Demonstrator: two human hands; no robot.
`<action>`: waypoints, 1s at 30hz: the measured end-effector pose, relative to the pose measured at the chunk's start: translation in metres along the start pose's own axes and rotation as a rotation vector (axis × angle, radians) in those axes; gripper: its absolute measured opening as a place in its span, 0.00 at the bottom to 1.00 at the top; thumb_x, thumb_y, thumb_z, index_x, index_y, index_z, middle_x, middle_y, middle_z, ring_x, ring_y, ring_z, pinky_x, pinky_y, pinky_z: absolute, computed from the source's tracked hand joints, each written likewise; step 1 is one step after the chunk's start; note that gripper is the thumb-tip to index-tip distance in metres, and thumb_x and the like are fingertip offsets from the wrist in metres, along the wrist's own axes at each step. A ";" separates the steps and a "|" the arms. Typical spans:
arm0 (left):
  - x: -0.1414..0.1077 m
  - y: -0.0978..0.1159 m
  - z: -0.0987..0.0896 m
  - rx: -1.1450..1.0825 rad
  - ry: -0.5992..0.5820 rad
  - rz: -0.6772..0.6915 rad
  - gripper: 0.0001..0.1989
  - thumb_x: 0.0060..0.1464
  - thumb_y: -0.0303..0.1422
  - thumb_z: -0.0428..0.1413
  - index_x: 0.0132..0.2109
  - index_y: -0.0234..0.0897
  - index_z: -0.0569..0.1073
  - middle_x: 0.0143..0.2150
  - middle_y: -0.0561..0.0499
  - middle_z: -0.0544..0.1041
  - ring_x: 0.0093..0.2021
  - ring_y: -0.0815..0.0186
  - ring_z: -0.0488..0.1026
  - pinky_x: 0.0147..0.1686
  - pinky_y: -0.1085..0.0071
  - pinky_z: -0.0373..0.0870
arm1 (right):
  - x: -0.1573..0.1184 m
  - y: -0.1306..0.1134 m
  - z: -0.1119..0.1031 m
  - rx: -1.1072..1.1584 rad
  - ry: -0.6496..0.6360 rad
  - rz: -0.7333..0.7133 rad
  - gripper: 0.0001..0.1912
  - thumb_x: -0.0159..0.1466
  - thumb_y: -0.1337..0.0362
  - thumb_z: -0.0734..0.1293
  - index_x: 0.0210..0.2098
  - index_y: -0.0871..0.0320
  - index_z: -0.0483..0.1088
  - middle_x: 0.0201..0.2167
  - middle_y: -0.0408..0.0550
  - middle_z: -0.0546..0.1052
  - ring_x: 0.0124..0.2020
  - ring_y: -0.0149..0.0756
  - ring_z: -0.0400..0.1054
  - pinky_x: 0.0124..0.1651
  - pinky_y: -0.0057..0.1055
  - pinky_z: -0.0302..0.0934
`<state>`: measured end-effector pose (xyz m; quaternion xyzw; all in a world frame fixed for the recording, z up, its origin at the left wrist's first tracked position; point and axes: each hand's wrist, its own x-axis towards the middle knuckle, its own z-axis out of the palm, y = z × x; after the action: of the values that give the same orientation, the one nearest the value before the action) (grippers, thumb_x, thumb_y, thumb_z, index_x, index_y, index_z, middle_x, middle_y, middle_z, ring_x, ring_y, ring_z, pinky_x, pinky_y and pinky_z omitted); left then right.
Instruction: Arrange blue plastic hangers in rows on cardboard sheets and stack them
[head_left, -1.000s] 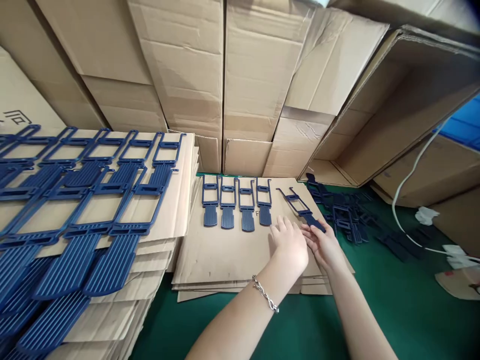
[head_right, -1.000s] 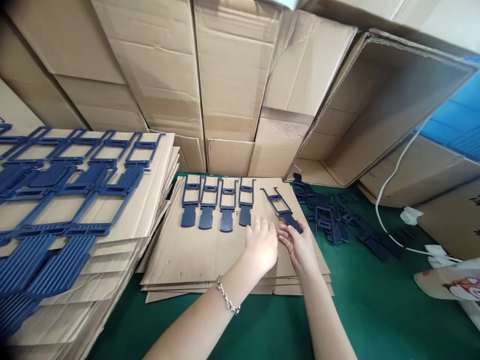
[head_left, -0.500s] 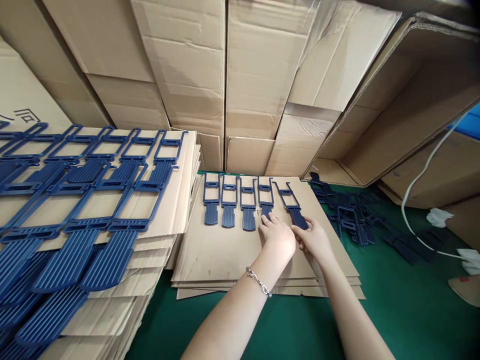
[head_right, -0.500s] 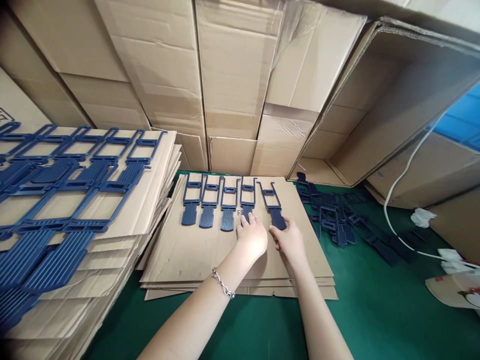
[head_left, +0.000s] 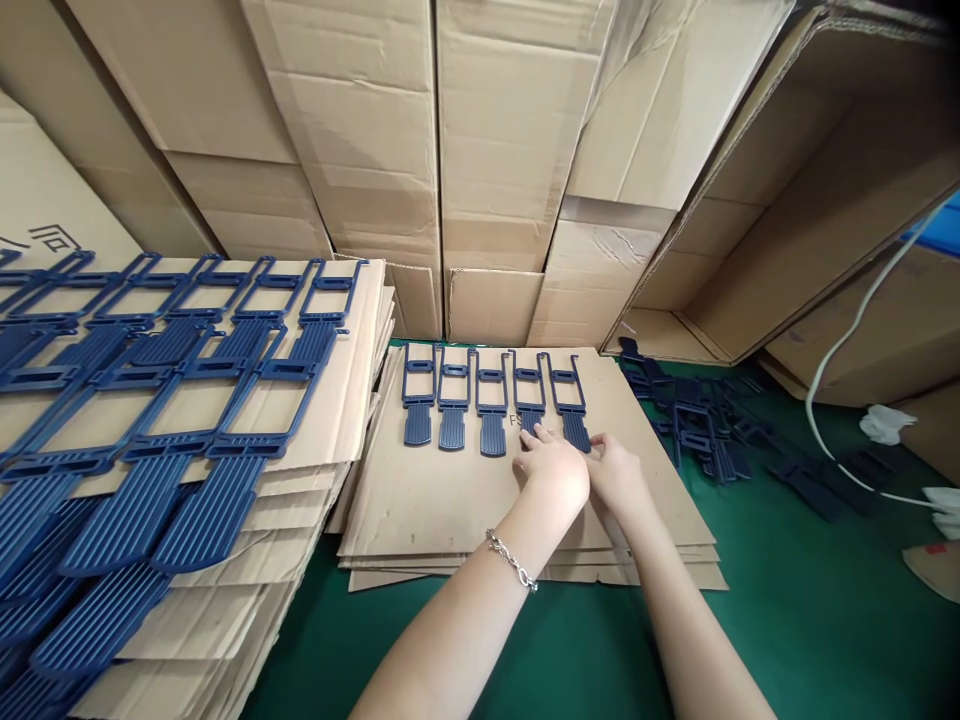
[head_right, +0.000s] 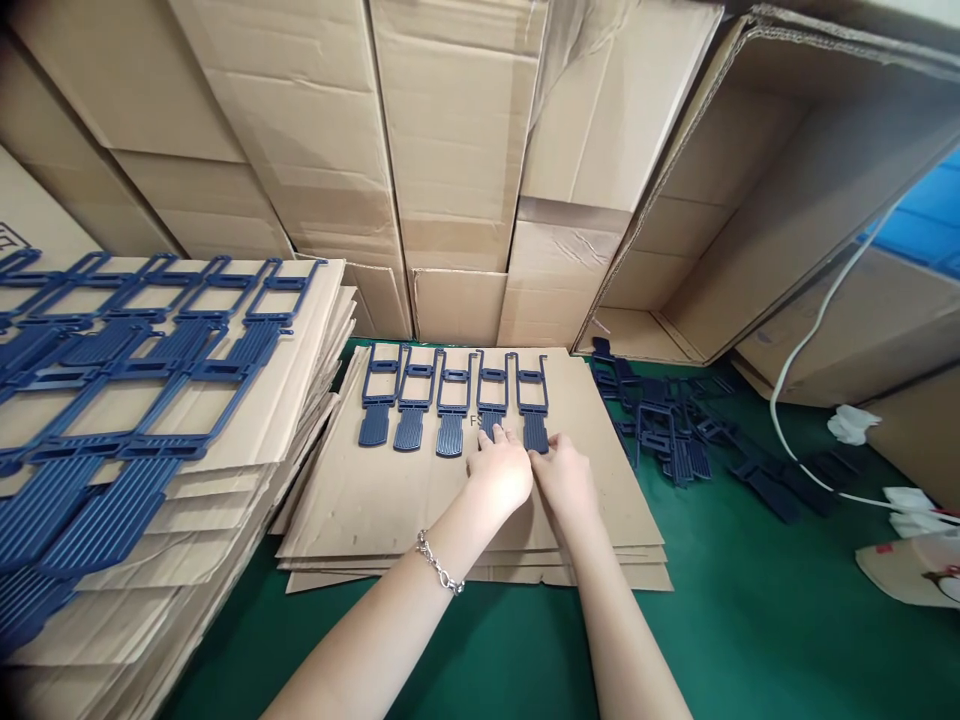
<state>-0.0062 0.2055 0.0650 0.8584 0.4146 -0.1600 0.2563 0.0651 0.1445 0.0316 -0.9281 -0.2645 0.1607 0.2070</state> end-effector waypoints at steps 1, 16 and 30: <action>0.000 0.000 0.000 0.001 0.009 0.003 0.35 0.50 0.28 0.47 0.63 0.24 0.44 0.66 0.39 0.39 0.64 0.47 0.40 0.51 0.51 0.61 | -0.002 -0.001 0.000 -0.006 0.001 -0.003 0.21 0.57 0.57 0.62 0.48 0.62 0.64 0.38 0.56 0.73 0.43 0.46 0.67 0.40 0.32 0.60; -0.002 -0.001 0.000 -0.027 0.048 0.022 0.30 0.53 0.27 0.40 0.63 0.26 0.45 0.66 0.40 0.42 0.64 0.46 0.42 0.48 0.50 0.64 | -0.021 -0.014 0.000 -0.277 0.026 0.002 0.23 0.64 0.53 0.54 0.53 0.58 0.62 0.35 0.58 0.73 0.38 0.50 0.69 0.37 0.42 0.62; -0.047 0.006 -0.022 0.074 -0.056 0.552 0.18 0.53 0.27 0.40 0.45 0.30 0.71 0.43 0.39 0.74 0.43 0.58 0.71 0.39 0.64 0.67 | -0.099 0.049 -0.039 0.223 -0.021 -0.228 0.24 0.63 0.48 0.51 0.49 0.54 0.64 0.26 0.47 0.69 0.28 0.36 0.66 0.32 0.31 0.62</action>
<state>-0.0283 0.1856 0.1075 0.9428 0.1517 -0.1227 0.2702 0.0221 0.0398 0.0604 -0.8616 -0.3507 0.1744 0.3227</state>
